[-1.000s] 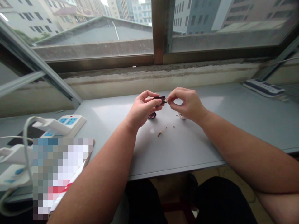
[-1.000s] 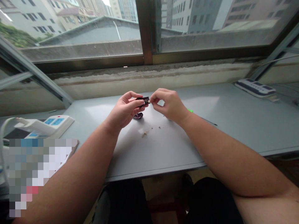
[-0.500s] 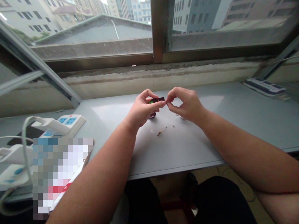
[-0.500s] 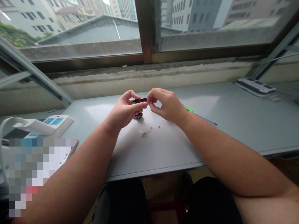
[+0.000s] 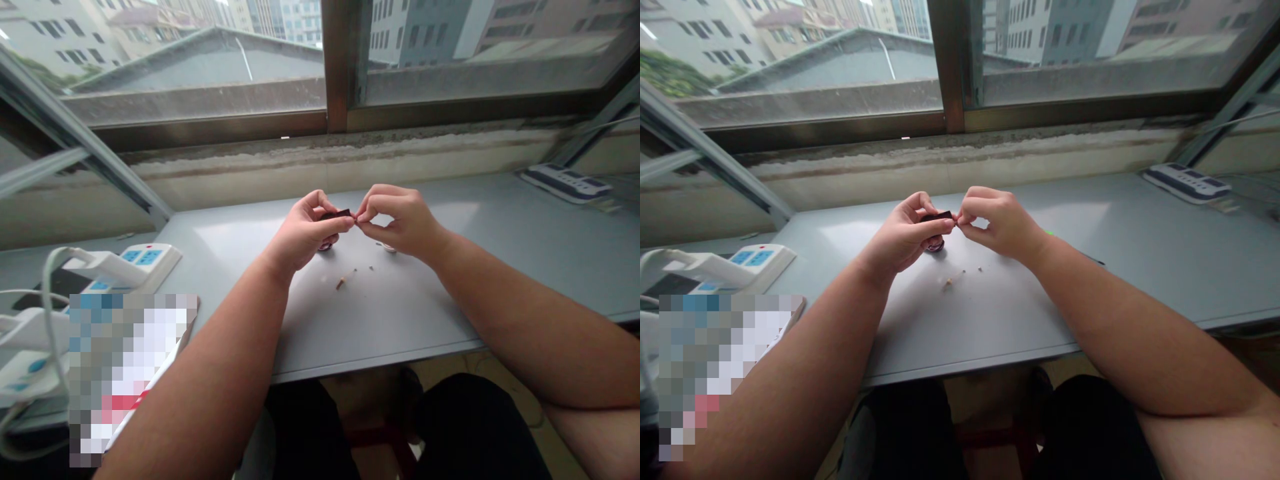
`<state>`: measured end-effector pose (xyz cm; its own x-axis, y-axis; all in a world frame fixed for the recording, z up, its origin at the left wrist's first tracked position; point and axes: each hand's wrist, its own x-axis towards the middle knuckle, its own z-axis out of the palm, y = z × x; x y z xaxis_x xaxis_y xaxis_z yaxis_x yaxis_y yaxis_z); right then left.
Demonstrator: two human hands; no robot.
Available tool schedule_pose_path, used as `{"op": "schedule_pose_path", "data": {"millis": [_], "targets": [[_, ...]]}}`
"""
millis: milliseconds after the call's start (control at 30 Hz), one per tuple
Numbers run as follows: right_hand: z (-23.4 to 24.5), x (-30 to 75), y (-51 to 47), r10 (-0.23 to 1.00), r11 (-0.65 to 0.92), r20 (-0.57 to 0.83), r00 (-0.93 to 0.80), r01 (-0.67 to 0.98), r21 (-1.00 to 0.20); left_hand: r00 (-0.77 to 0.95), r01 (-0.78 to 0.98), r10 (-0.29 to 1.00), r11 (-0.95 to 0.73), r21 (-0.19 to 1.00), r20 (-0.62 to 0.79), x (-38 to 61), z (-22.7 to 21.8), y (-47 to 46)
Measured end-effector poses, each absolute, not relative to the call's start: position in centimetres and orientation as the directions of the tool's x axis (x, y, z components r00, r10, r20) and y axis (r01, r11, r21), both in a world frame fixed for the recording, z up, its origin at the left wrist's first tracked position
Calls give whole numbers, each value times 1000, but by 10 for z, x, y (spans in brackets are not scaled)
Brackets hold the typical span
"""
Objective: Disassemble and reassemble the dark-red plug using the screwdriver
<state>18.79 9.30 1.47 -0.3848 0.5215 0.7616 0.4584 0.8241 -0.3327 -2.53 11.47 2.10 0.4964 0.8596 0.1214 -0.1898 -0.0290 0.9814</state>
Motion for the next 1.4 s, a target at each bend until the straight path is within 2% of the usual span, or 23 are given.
{"op": "schedule_pose_path", "data": {"millis": [267,500,633,733,833,933,1033,1133,1200,1333,1400], "targets": [[14,188,92,509,835,753,-417,451,-315,500,-201,858,-16,979,117,-26,22,115],[16,184,89,602,782,707,-371,454,-427,502,-189,855,-36,981,128,-29,26,115],[19,188,90,675,721,647,-354,503,-477,402,-204,903,-72,976,150,-36,29,122],[19,188,86,676,737,509,-532,492,-464,312,-207,937,-91,974,154,-43,30,128],[17,176,75,566,796,318,-761,403,-451,296,-213,943,-94,973,156,-46,31,130],[13,159,66,489,818,205,-848,365,-445,337,-227,926,-98,969,172,-46,31,130],[9,150,63,463,837,171,-869,366,-408,384,-231,907,-87,969,173,-46,31,127],[11,152,63,477,844,195,-857,384,-375,412,-244,893,-81,966,179,-46,32,124],[16,160,64,492,841,275,-826,370,-395,430,-256,881,-88,963,195,-46,31,123],[25,178,72,582,795,492,-648,327,-510,474,-255,856,-91,963,206,-46,29,122],[26,184,79,688,708,516,-511,319,-630,498,-255,843,-80,964,202,-46,28,122]]}}
